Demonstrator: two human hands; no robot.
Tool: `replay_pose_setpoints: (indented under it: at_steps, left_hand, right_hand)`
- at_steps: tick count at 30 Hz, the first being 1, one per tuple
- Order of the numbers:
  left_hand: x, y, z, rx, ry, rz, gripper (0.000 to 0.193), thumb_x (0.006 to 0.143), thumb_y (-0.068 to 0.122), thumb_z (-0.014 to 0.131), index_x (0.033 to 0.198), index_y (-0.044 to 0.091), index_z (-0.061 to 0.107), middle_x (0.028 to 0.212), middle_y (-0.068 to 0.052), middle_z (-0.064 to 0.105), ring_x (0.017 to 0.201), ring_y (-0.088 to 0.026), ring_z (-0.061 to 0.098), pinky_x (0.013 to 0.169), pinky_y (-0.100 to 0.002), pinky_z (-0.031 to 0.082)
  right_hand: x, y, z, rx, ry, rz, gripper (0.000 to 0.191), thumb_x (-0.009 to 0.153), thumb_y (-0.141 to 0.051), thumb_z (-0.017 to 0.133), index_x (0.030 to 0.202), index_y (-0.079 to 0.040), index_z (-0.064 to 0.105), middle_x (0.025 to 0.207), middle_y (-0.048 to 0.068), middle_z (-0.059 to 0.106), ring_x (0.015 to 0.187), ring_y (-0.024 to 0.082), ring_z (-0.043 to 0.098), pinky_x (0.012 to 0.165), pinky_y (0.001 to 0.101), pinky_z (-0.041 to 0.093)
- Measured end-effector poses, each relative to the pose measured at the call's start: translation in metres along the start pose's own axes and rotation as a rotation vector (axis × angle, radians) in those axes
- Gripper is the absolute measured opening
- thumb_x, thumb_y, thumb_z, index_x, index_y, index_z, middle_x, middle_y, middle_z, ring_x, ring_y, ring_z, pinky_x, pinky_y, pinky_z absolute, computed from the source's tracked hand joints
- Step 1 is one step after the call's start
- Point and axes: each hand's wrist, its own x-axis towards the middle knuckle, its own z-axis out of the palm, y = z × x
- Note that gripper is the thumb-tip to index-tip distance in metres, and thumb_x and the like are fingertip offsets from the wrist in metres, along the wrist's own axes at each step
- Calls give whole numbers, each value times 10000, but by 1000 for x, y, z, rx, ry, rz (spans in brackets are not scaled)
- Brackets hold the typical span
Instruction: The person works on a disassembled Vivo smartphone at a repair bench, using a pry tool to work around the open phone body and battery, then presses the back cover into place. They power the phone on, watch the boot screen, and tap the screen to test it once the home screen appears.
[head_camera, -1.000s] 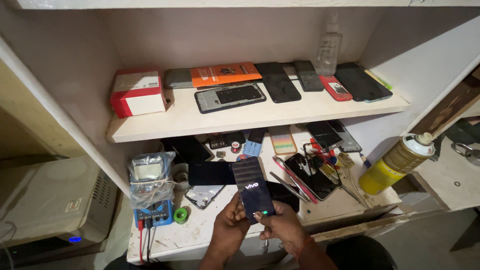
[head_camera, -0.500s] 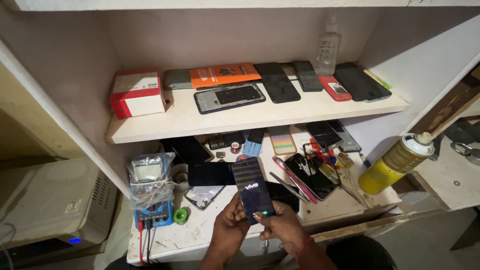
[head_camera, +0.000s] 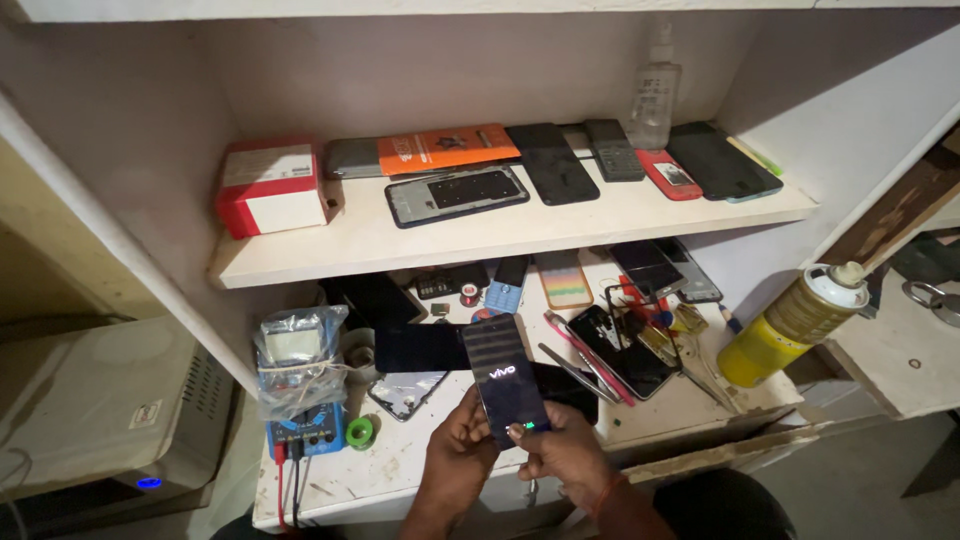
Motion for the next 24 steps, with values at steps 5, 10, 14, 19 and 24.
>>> replay_pose_setpoints:
  at_steps: [5, 10, 14, 19, 24]
  left_hand:
    - [0, -3, -3, 40, 38, -49, 854, 769, -277, 503, 1547, 66, 422, 1185, -88, 711, 1055, -129, 669, 902, -265, 540]
    - [1, -2, -3, 16, 10, -28, 836, 777, -265, 508, 1542, 55, 408, 1198, -96, 712, 1083, -145, 688, 906, -271, 551]
    - [-1, 2, -1, 11, 54, -100, 841, 769, -266, 507, 1535, 70, 414, 1202, -91, 720, 1074, -143, 693, 890, -272, 552]
    - [-1, 5, 0, 50, 45, -99, 853, 773, -268, 500, 1549, 76, 410, 1187, -103, 716, 1049, -135, 683, 912, -270, 562]
    - [0, 3, 0, 53, 32, -66, 861, 772, -273, 495, 1552, 78, 399, 1193, -96, 713, 1045, -135, 679, 896, -270, 543]
  right_hand:
    - [-1, -2, 1, 8, 1, 6, 154, 862, -91, 780, 1001, -38, 738, 683, 8, 659, 474, 79, 543, 522, 340, 599]
    - [-1, -3, 2, -5, 26, 22, 154, 859, -75, 783, 1001, -31, 744, 684, 18, 661, 473, 81, 545, 519, 342, 605]
    - [-3, -5, 3, -4, 26, 26, 144, 863, -82, 779, 995, -37, 742, 686, 21, 662, 476, 82, 550, 518, 335, 603]
    - [-4, -6, 2, -28, 26, 36, 132, 874, -82, 773, 997, -41, 745, 688, 18, 663, 488, 76, 552, 528, 335, 611]
    - [-2, -4, 2, -10, -1, 17, 124, 878, -83, 777, 985, -38, 735, 672, 15, 636, 480, 78, 538, 525, 333, 608]
